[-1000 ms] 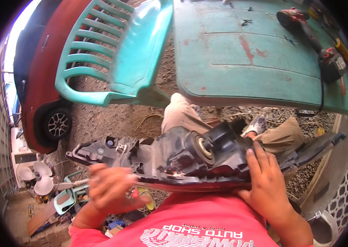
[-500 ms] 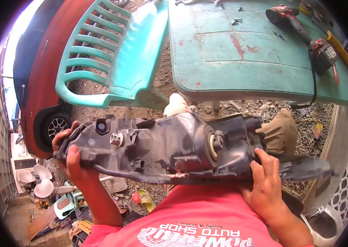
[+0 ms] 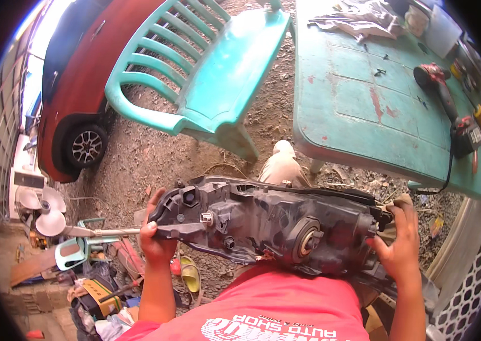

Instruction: The person picks up a car headlight assembly, fits the clear lens onto the housing by hand, works along the seam with a screwdriver, and fastens screws into the headlight assembly using a power drill.

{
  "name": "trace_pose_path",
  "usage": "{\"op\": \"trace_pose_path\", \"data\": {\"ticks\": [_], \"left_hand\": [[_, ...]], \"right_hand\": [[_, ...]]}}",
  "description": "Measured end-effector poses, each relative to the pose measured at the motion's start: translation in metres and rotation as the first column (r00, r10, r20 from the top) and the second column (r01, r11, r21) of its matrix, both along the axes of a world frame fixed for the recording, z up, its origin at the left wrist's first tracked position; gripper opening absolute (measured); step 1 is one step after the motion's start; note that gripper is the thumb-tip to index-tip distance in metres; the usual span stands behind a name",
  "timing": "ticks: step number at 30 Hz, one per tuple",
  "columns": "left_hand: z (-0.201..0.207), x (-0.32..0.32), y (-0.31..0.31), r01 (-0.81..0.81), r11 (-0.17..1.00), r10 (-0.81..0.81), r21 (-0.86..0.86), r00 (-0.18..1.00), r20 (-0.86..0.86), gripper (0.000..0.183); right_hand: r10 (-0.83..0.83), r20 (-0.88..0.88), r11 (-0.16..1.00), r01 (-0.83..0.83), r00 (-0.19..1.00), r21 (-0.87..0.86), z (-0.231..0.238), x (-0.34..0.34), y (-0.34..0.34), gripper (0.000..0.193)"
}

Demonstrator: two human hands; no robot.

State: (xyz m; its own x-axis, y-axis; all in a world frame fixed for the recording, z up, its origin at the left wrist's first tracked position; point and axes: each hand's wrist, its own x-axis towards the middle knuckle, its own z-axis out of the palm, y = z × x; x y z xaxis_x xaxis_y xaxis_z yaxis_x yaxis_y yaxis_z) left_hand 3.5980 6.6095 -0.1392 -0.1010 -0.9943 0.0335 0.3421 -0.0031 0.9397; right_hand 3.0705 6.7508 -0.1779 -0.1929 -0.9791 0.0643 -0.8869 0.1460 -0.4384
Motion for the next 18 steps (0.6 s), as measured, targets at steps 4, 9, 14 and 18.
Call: {"op": "trace_pose_path", "data": {"ticks": [4, 9, 14, 18], "left_hand": [[-0.017, 0.018, 0.015, -0.019, 0.977, 0.034, 0.214, 0.997, -0.066, 0.101], [-0.04, 0.046, 0.019, 0.074, 0.975, -0.041, 0.211, 0.987, -0.156, 0.112], [-0.045, 0.072, 0.031, 0.131, 0.943, -0.104, 0.307, 0.989, -0.104, 0.1], [-0.054, 0.069, 0.038, 0.207, 0.926, -0.127, 0.314, 0.958, -0.257, 0.092]], "right_hand": [[-0.204, 0.496, 0.882, -0.062, 0.844, 0.468, -0.026, -0.034, -0.031, 0.075], [-0.301, 0.539, 0.844, -0.042, 0.787, 0.534, -0.035, -0.027, -0.045, 0.072], [-0.375, 0.565, 0.906, 0.161, 0.734, 0.392, -0.046, -0.022, -0.04, 0.043], [-0.336, 0.616, 0.941, 0.279, 0.712, 0.191, -0.036, -0.032, -0.016, 0.036]]}}
